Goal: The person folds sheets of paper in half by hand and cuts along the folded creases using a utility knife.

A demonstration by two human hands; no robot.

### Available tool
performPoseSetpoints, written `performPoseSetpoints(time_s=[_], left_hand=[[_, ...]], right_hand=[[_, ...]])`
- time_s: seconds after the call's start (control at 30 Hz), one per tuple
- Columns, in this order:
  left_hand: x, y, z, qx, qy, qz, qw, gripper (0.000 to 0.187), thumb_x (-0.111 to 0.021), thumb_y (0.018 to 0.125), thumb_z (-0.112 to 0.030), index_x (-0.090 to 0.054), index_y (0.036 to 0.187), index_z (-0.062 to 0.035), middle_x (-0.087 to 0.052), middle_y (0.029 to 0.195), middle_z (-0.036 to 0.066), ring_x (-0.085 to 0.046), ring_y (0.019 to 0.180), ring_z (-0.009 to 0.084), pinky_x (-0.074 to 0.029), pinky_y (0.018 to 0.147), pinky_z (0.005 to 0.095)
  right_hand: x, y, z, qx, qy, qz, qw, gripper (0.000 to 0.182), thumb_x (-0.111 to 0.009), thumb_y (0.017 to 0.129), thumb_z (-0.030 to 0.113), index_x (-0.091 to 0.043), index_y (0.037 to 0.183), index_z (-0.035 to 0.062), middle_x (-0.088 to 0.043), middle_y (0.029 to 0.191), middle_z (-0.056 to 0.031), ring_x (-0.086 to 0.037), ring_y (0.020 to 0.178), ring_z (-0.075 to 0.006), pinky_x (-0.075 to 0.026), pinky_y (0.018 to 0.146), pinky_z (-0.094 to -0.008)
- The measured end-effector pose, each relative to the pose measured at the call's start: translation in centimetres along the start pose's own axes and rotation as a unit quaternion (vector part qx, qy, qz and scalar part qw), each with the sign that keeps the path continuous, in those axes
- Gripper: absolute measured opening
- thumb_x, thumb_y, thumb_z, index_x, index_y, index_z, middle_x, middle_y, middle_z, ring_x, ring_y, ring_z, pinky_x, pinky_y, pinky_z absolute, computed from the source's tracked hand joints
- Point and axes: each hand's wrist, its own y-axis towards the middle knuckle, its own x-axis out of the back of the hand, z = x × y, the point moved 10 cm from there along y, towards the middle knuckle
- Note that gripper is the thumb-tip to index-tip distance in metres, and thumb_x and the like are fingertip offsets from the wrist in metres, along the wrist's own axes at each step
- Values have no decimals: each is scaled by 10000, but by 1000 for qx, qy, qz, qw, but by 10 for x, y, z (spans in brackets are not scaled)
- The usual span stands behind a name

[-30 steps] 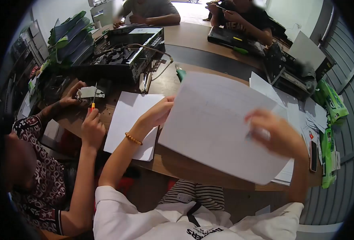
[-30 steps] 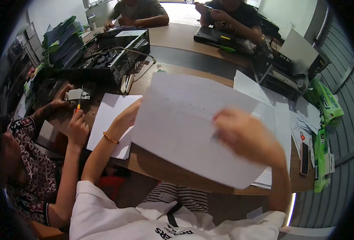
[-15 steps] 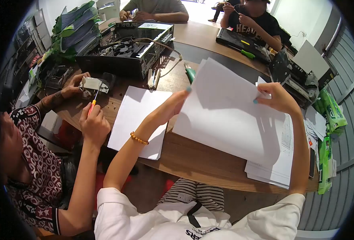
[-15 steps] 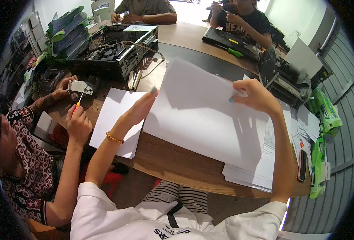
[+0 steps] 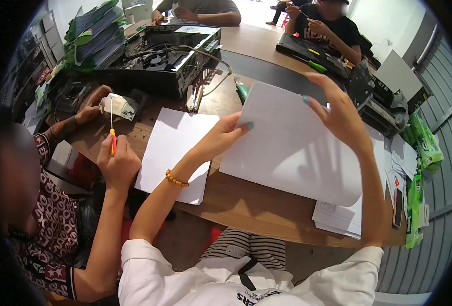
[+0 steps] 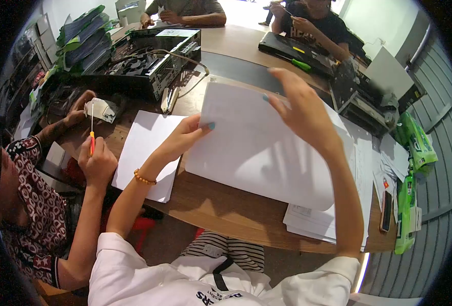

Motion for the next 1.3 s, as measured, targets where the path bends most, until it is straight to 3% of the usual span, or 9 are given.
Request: performPoseSetpoints(time_s=[0.2,0.23,0.47,0.63,0.87,0.93,1.07,1.13,1.3], left_hand=[[2,-1,5,-2,-17,8,1000,318,-493,913,-180,-493,1176,-2,-576,1034,21,-516,928,67,-423,816,231],[4,-1,7,9,-2,2,1000,318,-491,910,-166,-487,1181,0,-572,1043,26,-515,940,71,-419,826,237],[-1,-3,1,-10,-19,7,1000,303,-427,941,-182,-473,1177,1,-552,1019,27,-499,924,70,-428,809,242],[2,-3,3,-6,-27,-1,1000,308,-455,909,-156,-483,1178,-10,-558,1019,13,-496,917,62,-410,807,241],[1,-5,11,48,0,2,999,302,-407,913,-110,-457,1187,6,-547,1029,33,-483,958,82,-401,855,253],[0,-4,3,4,-26,1,1000,384,-455,904,-160,-412,1252,-2,-531,1070,37,-476,988,94,-380,886,259],[-6,-5,-1,-18,-5,-7,1000,426,-445,897,-136,-364,1293,-1,-481,1165,64,-431,1086,123,-329,958,282],[-15,-7,4,37,30,40,998,544,-387,870,-42,-207,1382,-7,-369,1317,110,-334,1222,168,-257,1027,300],[-19,-8,5,35,32,48,998,530,-368,875,-26,-204,1378,-6,-367,1316,109,-323,1230,167,-246,1033,300]], right_hand=[[-52,22,43,35,-10,40,999,289,-485,861,117,-520,1121,-6,-608,959,-174,-605,848,-334,-489,739,-411],[-58,22,39,-25,5,79,997,293,-478,876,101,-513,1165,68,-597,1039,-137,-590,867,-324,-474,751,-400],[-64,21,38,-1,13,50,999,293,-482,866,79,-513,1158,71,-602,996,-133,-591,843,-318,-474,738,-398],[-62,23,46,30,21,18,999,220,-517,835,82,-547,1041,11,-612,932,-165,-604,806,-338,-484,713,-411],[-66,27,38,-12,39,72,997,164,-537,826,37,-537,989,18,-620,842,-170,-601,739,-335,-474,666,-385],[-59,29,28,-36,133,57,989,114,-532,823,79,-572,918,30,-611,749,-188,-593,724,-366,-469,641,-420],[-50,31,20,-42,142,39,988,110,-538,821,86,-583,892,14,-617,783,-193,-594,734,-366,-464,640,-416],[-53,29,18,-52,119,42,991,122,-543,820,91,-596,906,22,-618,787,-192,-595,737,-363,-463,648,-415],[-51,29,22,-36,110,39,993,135,-549,822,110,-606,910,25,-621,790,-192,-595,743,-362,-463,662,-411]])
